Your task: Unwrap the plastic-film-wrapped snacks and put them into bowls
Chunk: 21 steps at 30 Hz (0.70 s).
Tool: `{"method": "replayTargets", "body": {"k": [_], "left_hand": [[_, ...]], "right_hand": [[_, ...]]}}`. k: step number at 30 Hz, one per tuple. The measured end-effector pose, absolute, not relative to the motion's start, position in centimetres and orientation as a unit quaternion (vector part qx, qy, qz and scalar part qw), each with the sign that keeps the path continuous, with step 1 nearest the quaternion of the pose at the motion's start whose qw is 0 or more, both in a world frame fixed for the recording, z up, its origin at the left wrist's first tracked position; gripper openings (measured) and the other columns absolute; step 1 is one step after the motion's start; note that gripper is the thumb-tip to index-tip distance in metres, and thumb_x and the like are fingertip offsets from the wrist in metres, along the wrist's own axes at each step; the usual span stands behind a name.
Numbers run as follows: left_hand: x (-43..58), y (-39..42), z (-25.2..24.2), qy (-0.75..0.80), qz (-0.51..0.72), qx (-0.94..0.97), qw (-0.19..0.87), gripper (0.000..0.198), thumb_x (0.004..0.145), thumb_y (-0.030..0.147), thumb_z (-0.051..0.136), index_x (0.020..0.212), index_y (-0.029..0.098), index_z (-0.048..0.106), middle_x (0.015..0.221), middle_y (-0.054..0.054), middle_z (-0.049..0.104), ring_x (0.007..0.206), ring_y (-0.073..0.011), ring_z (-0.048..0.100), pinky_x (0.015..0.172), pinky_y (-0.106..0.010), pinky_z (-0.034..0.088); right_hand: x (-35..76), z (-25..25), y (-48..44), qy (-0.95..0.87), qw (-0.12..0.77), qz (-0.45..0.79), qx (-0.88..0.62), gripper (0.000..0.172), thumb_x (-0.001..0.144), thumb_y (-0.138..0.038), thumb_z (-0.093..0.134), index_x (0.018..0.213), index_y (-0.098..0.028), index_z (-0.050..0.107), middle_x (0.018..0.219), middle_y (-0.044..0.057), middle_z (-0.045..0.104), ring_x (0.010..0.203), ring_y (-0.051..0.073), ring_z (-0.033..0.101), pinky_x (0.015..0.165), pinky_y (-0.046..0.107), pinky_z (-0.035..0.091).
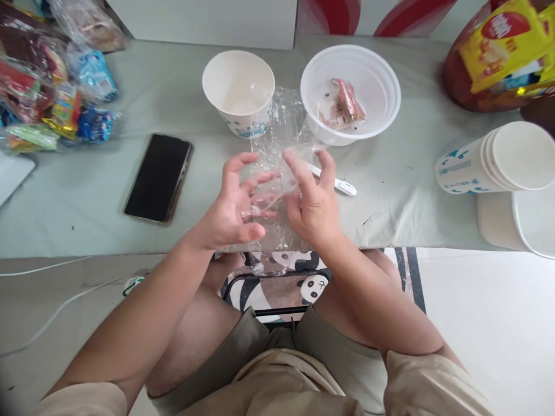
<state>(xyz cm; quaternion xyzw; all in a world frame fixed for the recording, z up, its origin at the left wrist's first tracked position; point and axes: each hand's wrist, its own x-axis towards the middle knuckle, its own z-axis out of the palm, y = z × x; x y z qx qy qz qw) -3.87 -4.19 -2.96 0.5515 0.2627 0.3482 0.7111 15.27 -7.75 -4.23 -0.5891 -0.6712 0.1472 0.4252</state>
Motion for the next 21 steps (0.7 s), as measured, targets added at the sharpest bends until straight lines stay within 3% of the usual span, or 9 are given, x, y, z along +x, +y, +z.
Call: {"method": "replayTargets", "body": {"k": [4, 8, 11, 15, 19, 21], "left_hand": [[-3.5, -4.5, -2.6, 0.324, 0.385, 0.538, 0.677, 0.080, 0.081, 0.044, 0.087, 0.148, 0.038, 0.043, 0.138, -0.009, 0.067, 0.117, -0.0278, 0.076, 0.090, -0.040, 0.066], [-3.4, -4.1, -1.9, 0.400, 0.391, 0.470, 0.683, 0.051, 0.099, 0.050, 0.064, 0.145, 0.034, 0.046, 0.094, -0.003, 0.078, 0.080, -0.0218, 0.081, 0.069, -0.032, 0.066], [-3.5, -3.5, -1.1, 0.423, 0.407, 0.429, 0.687, 0.049, 0.100, 0.048, 0.060, 0.145, 0.035, 0.046, 0.073, 0.003, 0.073, 0.062, -0.0191, 0.076, 0.055, -0.026, 0.060], [-3.9, -3.0, 0.1, 0.465, 0.427, 0.377, 0.678, 0.057, 0.097, 0.043, 0.063, 0.149, 0.035, 0.042, 0.064, 0.007, 0.071, 0.046, -0.0148, 0.066, 0.045, -0.023, 0.049], [-4.6, -2.6, 0.4, 0.478, 0.444, 0.354, 0.670, 0.065, 0.095, 0.038, 0.067, 0.153, 0.042, 0.036, 0.069, 0.007, 0.075, 0.056, -0.0143, 0.070, 0.048, -0.022, 0.049], [-5.0, -2.5, 0.2, 0.459, 0.460, 0.365, 0.666, 0.054, 0.095, 0.040, 0.069, 0.144, 0.042, 0.046, 0.071, 0.007, 0.076, 0.058, -0.0134, 0.070, 0.051, -0.023, 0.051]], "right_hand": [[15.6, -3.6, -8.0, -0.681, 0.380, 0.182, -0.599, 0.059, 0.091, -0.015, 0.057, 0.146, -0.035, 0.061, 0.163, 0.012, 0.040, 0.116, 0.029, 0.071, 0.088, 0.051, 0.066], [16.3, -3.7, -7.8, -0.644, 0.402, 0.299, -0.578, 0.074, 0.098, -0.028, 0.057, 0.166, -0.041, 0.031, 0.157, 0.010, 0.053, 0.103, 0.024, 0.073, 0.071, 0.039, 0.065], [16.5, -3.7, -7.6, -0.599, 0.431, 0.389, -0.551, 0.079, 0.100, -0.038, 0.062, 0.167, -0.044, 0.022, 0.125, 0.005, 0.072, 0.074, 0.015, 0.069, 0.058, 0.031, 0.059], [16.3, -2.8, -7.7, -0.533, 0.489, 0.432, -0.538, 0.059, 0.100, -0.040, 0.064, 0.155, -0.041, 0.042, 0.083, -0.004, 0.069, 0.051, 0.010, 0.053, 0.053, 0.029, 0.054], [16.1, -2.0, -7.9, -0.495, 0.570, 0.400, -0.519, 0.023, 0.100, -0.040, 0.064, 0.122, -0.034, 0.065, 0.069, -0.006, 0.058, 0.051, 0.010, 0.051, 0.054, 0.027, 0.052], [16.2, -1.8, -7.9, -0.492, 0.589, 0.388, -0.510, 0.015, 0.100, -0.043, 0.063, 0.109, -0.032, 0.069, 0.068, -0.005, 0.056, 0.052, 0.010, 0.052, 0.054, 0.027, 0.051]]}}
